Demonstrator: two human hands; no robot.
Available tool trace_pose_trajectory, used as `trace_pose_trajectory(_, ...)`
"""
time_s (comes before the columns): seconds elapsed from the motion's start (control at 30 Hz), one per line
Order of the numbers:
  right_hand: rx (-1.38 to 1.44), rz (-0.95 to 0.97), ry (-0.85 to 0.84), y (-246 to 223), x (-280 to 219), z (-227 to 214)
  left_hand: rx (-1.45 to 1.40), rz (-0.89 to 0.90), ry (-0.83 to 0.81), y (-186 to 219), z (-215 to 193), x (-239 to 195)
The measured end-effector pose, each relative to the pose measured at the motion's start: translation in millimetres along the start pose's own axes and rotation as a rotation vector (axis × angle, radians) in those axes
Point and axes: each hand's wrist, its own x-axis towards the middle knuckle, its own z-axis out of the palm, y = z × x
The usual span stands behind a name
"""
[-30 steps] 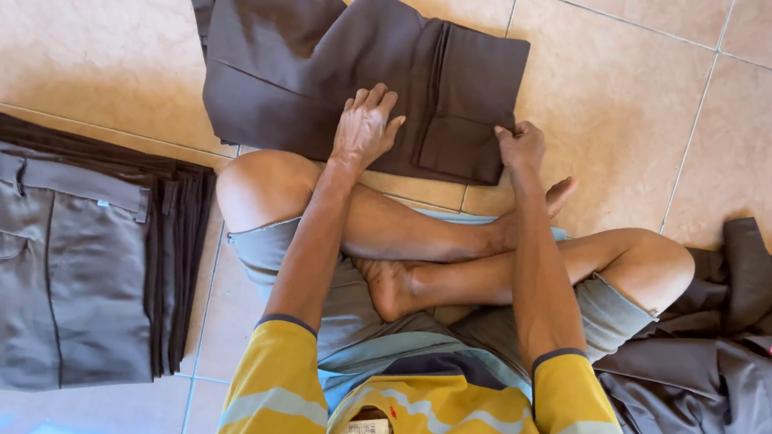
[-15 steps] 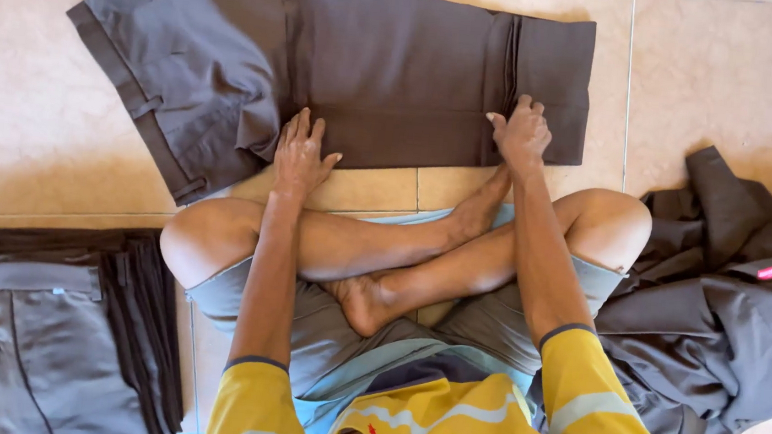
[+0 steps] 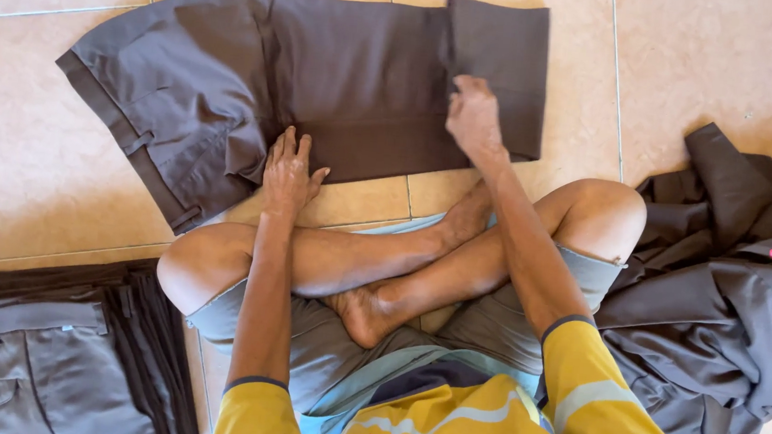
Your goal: The person sits cross-legged on a tiled floor and folds multiple pairs of dark-colored trousers by hand. They smooth the fabric, fold the legs together, and fold the trousers into neat rectangles, stacking them to the side.
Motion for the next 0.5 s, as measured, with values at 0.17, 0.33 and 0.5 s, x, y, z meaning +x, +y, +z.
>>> trace_pose_trajectory(0.17, 0.345, -0.082, -0.16, -91, -2, -41, -0.006, 0.006, 0.002, -4, 5, -2)
trace_pose_trajectory(0.33, -0.148, 0.281, 0.055, 31, -13, -33, -0.024, -0.003, 0.01, -3, 5, -2)
trace_pose_trajectory(0.5, -0.072, 0.817, -0.079, 125, -36, 16, -0.037, 0.019, 0.039, -3, 9, -3)
